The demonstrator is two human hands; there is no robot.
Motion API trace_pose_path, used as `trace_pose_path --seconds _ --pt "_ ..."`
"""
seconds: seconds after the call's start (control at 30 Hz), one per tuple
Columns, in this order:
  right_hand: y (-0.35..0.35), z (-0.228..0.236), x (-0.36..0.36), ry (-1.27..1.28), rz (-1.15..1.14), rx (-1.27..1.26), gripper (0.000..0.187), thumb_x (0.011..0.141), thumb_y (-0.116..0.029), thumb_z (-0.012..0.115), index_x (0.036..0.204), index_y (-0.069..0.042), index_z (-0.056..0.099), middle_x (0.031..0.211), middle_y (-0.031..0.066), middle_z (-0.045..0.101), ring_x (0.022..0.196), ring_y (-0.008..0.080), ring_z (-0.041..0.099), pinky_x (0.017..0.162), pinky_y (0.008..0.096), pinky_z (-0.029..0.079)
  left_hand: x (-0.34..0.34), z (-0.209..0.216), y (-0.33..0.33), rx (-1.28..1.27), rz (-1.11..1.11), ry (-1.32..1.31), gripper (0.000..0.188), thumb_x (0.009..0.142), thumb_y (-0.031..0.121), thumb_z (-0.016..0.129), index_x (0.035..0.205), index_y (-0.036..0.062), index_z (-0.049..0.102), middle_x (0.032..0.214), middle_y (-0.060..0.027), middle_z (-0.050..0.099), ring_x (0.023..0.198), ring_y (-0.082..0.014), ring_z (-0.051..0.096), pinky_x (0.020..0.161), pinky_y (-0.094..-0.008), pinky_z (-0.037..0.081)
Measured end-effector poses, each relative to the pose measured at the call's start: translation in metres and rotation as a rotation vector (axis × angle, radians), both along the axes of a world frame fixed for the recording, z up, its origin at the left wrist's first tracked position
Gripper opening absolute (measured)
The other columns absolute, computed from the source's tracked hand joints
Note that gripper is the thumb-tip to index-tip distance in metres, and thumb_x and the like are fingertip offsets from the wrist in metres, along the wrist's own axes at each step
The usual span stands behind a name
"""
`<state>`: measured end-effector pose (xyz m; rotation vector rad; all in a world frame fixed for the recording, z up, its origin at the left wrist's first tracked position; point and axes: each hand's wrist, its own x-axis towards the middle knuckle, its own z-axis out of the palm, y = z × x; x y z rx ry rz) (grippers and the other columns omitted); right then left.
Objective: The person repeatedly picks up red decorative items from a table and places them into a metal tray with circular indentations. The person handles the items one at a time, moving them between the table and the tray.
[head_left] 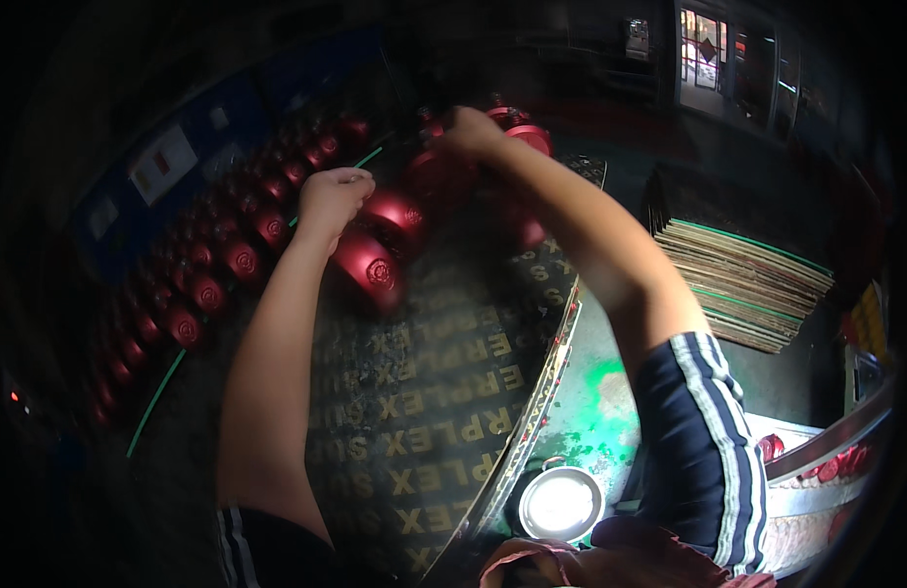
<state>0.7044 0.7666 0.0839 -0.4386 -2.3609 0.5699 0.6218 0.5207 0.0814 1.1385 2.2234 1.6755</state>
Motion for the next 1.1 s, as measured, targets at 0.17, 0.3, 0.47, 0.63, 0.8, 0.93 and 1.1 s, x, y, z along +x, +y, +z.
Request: trace_pose_path --seconds 0.17,0.3,0.47,0.63,0.8,0.93,1.1 --pt "0.001 -0.01 -0.051 -0.076 -0.031 -0.049 0.035 0.078 -0.034 0.075 0.101 -0.008 0.074 0.095 0.016 0.071 0.089 0.0305 0.069 0.082 0.0412 0.052 0.005 -0.005 0.004 0.076 0.019 0.047 0.019 0.086 0.006 0.065 0.103 -0.002 0.068 0.071 0.0009 0.06 0.051 -0.0023 0.042 0.044 -0.0184 0.03" --pt "0.005 -0.008 -0.05 -0.087 -0.049 -0.055 0.029 0.078 -0.034 0.075 0.091 -0.007 0.075 0.087 0.0142 0.072 0.085 0.0295 0.069 0.08 0.0401 0.053 0.005 -0.004 0.002 0.116 0.011 0.024 0.017 0.086 0.005 0.064 0.101 -0.0015 0.069 0.072 0.0008 0.06 0.052 -0.0025 0.044 0.045 -0.0184 0.03" --pt "-0.008 -0.002 -0.028 -0.123 -0.034 -0.019 0.039 0.077 -0.028 0.074 0.107 -0.004 0.072 0.11 0.0194 0.069 0.106 0.034 0.066 0.09 0.0416 0.052 0.007 -0.006 0.003 0.147 0.053 0.077 0.014 0.086 0.007 0.064 0.096 0.0006 0.071 0.073 0.0014 0.061 0.054 -0.0025 0.046 0.045 -0.0181 0.031" --pt "-0.045 -0.005 0.012 0.064 -0.055 0.087 0.039 0.078 -0.031 0.072 0.105 -0.004 0.068 0.102 0.0219 0.069 0.096 0.0391 0.066 0.085 0.0451 0.051 0.022 -0.011 -0.036 0.295 0.154 0.129 0.02 0.085 0.009 0.066 0.102 0.0018 0.072 0.071 0.002 0.061 0.053 -0.0034 0.047 0.046 -0.019 0.033" --pt "-0.108 -0.021 0.114 0.369 -0.006 0.06 0.034 0.086 -0.028 0.068 0.108 -0.003 0.066 0.1 0.0213 0.069 0.095 0.0376 0.066 0.084 0.0443 0.051 0.076 -0.014 -0.133 0.6 0.09 0.011 0.018 0.085 0.008 0.067 0.102 0.0047 0.071 0.069 0.0007 0.061 0.045 -0.0031 0.043 0.038 -0.0193 0.029" --pt "-0.176 -0.023 0.222 0.6 0.139 -0.08 0.029 0.087 -0.02 0.071 0.109 -0.002 0.065 0.093 0.0168 0.07 0.085 0.0228 0.069 0.076 0.0341 0.053 0.129 0.001 -0.234 0.446 0.08 0.071 0.019 0.085 0.011 0.068 0.103 0.008 0.072 0.063 0.003 0.057 0.042 -0.0024 0.041 0.038 -0.0186 0.027" --pt "-0.303 -0.023 0.372 0.451 0.114 -0.404 0.023 0.089 -0.016 0.071 0.11 -0.007 0.068 0.095 0.0051 0.068 0.087 0.0118 0.065 0.075 0.0291 0.053 0.202 0.034 -0.359 0.35 -0.102 0.134 0.028 0.085 0.018 0.07 0.113 0.0125 0.071 0.076 0.005 0.063 0.049 0.0012 0.04 0.041 -0.0151 0.026"
